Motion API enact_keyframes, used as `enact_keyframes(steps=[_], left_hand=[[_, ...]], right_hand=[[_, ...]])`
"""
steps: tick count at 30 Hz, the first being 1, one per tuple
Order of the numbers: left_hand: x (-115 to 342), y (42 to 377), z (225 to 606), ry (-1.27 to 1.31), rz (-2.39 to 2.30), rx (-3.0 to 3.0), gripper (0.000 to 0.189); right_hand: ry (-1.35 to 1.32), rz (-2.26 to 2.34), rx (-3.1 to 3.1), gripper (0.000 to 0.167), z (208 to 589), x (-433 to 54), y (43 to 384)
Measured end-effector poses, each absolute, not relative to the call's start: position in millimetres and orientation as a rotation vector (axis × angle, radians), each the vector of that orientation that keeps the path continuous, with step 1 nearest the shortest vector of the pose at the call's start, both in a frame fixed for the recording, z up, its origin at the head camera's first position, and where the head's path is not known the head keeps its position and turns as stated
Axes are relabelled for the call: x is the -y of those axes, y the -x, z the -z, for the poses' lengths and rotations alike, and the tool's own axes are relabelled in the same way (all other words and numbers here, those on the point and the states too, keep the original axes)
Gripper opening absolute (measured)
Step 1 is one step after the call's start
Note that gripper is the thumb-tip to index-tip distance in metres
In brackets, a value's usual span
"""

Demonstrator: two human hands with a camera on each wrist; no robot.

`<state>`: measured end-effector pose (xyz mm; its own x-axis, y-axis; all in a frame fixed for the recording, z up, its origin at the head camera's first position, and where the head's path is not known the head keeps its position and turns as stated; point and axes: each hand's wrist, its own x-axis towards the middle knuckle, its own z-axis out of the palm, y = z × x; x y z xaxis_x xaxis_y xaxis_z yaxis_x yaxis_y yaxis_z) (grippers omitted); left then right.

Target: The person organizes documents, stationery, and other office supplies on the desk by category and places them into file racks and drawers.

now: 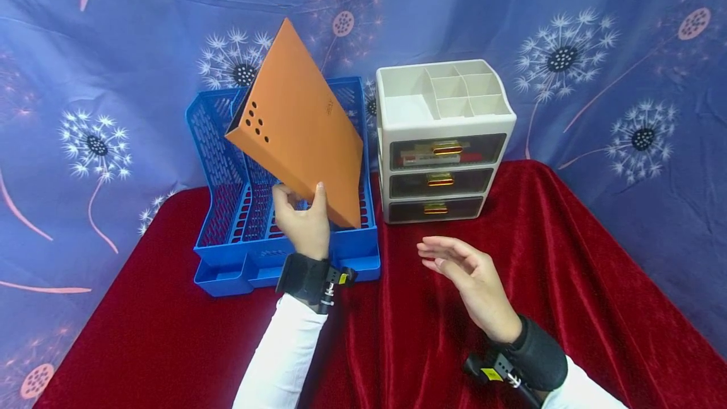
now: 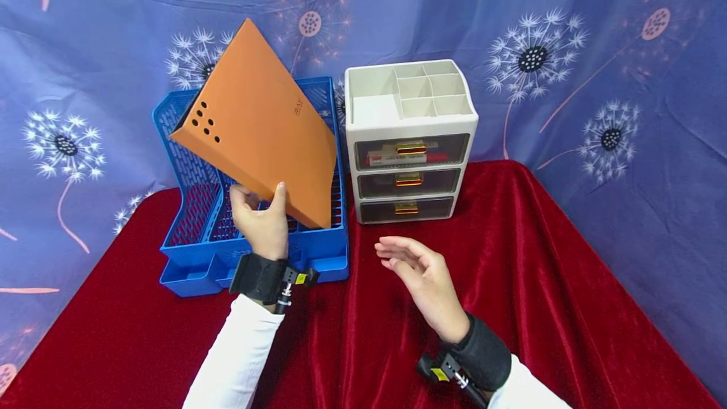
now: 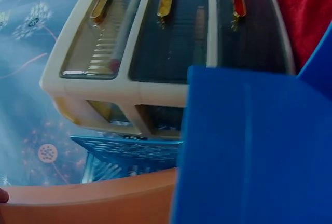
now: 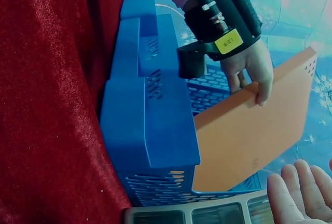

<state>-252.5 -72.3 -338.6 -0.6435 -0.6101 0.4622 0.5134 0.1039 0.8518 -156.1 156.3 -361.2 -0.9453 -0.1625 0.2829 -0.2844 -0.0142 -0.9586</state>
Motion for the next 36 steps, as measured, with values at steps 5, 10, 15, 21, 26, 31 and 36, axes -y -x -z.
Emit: enact_keyframes(steps=[5, 10, 15, 21, 26, 31, 36], left_hand=[[69.2, 253.8, 345.2, -0.132, 1.677, 1.541, 0.032], [66.1, 253.1, 350.4, -0.15, 1.679, 1.58, 0.033], [60.9, 253.1, 353.4, -0.155, 1.65, 1.624, 0.033], [54.2, 252.4, 355.0, -0.167, 1.65, 1.672, 0.035], [52.0, 252.1, 357.7, -0.202, 1.639, 1.707, 0.035], [50.6, 254.0, 363.9, -0.235, 1.616, 1.753, 0.034], [49.7, 255.5, 366.0, -0.245, 1.618, 1.781, 0.035]], right_hand=[[-0.498, -2.133, 2.13, 0.032, 362.6, -156.1, 156.2], [-0.491, -2.136, 2.134, 0.032, 363.5, -156.1, 156.0], [-0.505, -2.149, 2.139, 0.032, 364.1, -155.3, 157.1], [-0.522, -2.143, 2.132, 0.034, 364.3, -155.0, 158.2], [-0.532, -2.134, 2.138, 0.034, 365.1, -154.8, 158.5], [-0.534, -2.137, 2.134, 0.034, 365.6, -155.1, 159.2], [-0.528, -2.15, 2.133, 0.034, 366.8, -155.2, 159.7]])
